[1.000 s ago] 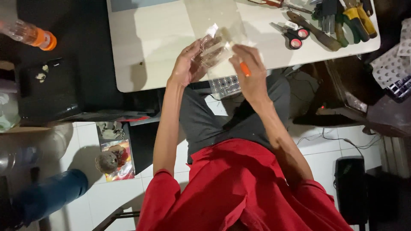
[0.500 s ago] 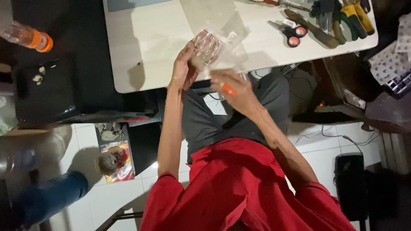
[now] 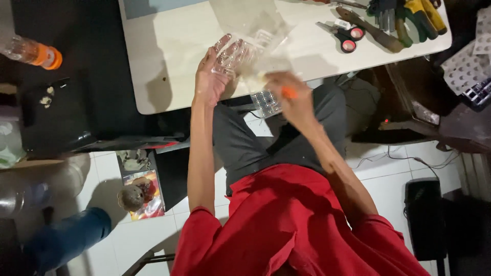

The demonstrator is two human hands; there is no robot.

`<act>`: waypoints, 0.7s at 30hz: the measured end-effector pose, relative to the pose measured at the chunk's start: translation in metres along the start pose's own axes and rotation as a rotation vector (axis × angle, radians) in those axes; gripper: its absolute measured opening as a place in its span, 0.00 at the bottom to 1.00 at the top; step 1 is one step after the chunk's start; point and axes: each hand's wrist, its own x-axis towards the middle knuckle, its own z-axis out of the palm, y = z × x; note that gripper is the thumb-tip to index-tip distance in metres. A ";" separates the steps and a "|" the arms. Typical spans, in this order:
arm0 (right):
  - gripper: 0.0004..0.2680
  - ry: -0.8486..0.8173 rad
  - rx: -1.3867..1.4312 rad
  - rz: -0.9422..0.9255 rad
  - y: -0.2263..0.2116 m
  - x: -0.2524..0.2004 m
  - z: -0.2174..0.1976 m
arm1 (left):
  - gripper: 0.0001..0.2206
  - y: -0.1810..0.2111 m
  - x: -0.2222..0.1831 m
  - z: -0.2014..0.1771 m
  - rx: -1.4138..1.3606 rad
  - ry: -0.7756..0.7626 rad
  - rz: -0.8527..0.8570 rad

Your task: Cleaning and preparing a keyboard membrane or similar electronic component using a brush and small tools at a repair bench.

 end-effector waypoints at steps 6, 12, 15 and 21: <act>0.08 0.003 -0.039 0.002 0.015 -0.003 -0.008 | 0.24 -0.002 0.011 -0.014 -0.028 -0.227 0.102; 0.06 0.011 -0.017 0.015 0.031 -0.006 -0.004 | 0.19 -0.025 -0.004 -0.011 -0.086 0.110 0.203; 0.06 -0.051 -0.073 0.028 0.018 0.007 -0.017 | 0.36 -0.007 -0.072 0.065 0.314 0.142 0.365; 0.09 -0.219 -0.234 -0.116 -0.003 0.016 -0.020 | 0.17 -0.027 -0.024 -0.010 1.077 0.109 0.952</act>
